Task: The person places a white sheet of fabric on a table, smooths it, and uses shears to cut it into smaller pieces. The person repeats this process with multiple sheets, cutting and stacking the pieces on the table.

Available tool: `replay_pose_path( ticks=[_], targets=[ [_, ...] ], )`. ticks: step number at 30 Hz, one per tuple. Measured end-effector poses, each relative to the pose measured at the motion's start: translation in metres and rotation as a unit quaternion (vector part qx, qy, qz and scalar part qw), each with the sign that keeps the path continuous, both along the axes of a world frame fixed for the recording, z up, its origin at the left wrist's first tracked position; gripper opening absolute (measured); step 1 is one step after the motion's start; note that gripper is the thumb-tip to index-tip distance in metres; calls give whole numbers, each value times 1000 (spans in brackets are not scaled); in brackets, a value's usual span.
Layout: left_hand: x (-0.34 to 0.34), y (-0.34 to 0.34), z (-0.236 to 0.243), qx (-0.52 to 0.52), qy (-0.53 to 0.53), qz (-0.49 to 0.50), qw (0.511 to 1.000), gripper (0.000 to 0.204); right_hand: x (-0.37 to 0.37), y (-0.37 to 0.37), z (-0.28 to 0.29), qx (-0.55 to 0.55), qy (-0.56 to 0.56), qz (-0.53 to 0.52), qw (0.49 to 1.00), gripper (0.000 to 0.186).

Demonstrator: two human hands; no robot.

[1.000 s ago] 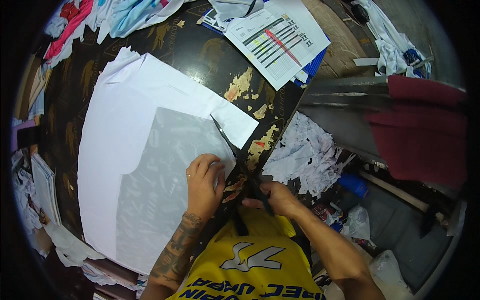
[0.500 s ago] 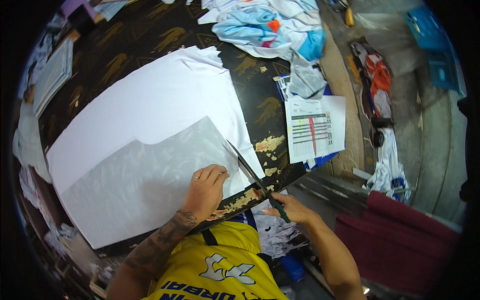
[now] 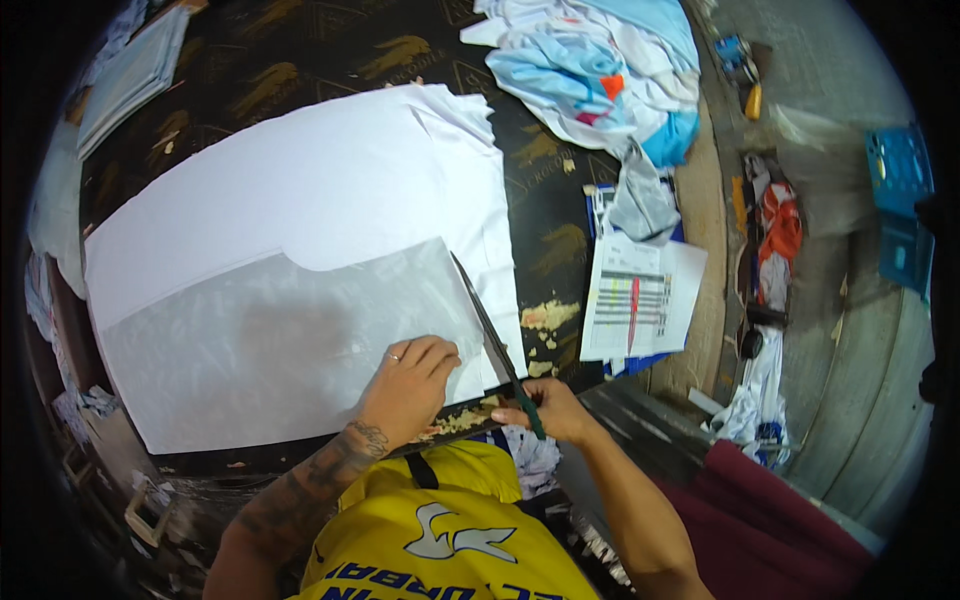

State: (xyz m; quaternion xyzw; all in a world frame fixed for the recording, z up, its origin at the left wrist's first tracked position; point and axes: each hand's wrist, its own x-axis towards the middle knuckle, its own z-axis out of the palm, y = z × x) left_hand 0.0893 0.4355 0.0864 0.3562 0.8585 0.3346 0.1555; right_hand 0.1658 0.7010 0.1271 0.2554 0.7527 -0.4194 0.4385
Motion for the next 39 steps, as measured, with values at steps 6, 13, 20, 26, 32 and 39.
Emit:
replay_pose_path(
  ticks=[6, 13, 20, 26, 32, 39],
  targets=[
    [20, -1, -17, 24, -18, 27, 999, 33, -34, -8, 4, -50, -15, -16, 999, 48],
    [-50, 11, 6, 44, 39, 162, 985, 32, -58, -15, -2, -71, -47, -44, 995, 42],
    [-71, 24, -6, -104, 69, 372, 920, 30, -142, 98, 60, -33, -181, 217, 959, 60],
    [17, 68, -31, -52, 93, 342, 934, 47, -281, 100, 28, -38, 38, 583, 811, 59],
    [4, 62, -30, -88, 137, 324, 932, 52, -358, 40, 11, -4, 1, 693, 721, 72],
    [11, 66, -31, -110, 139, 319, 931, 46, -340, 27, 18, 17, -8, 663, 748, 67]
  ],
)
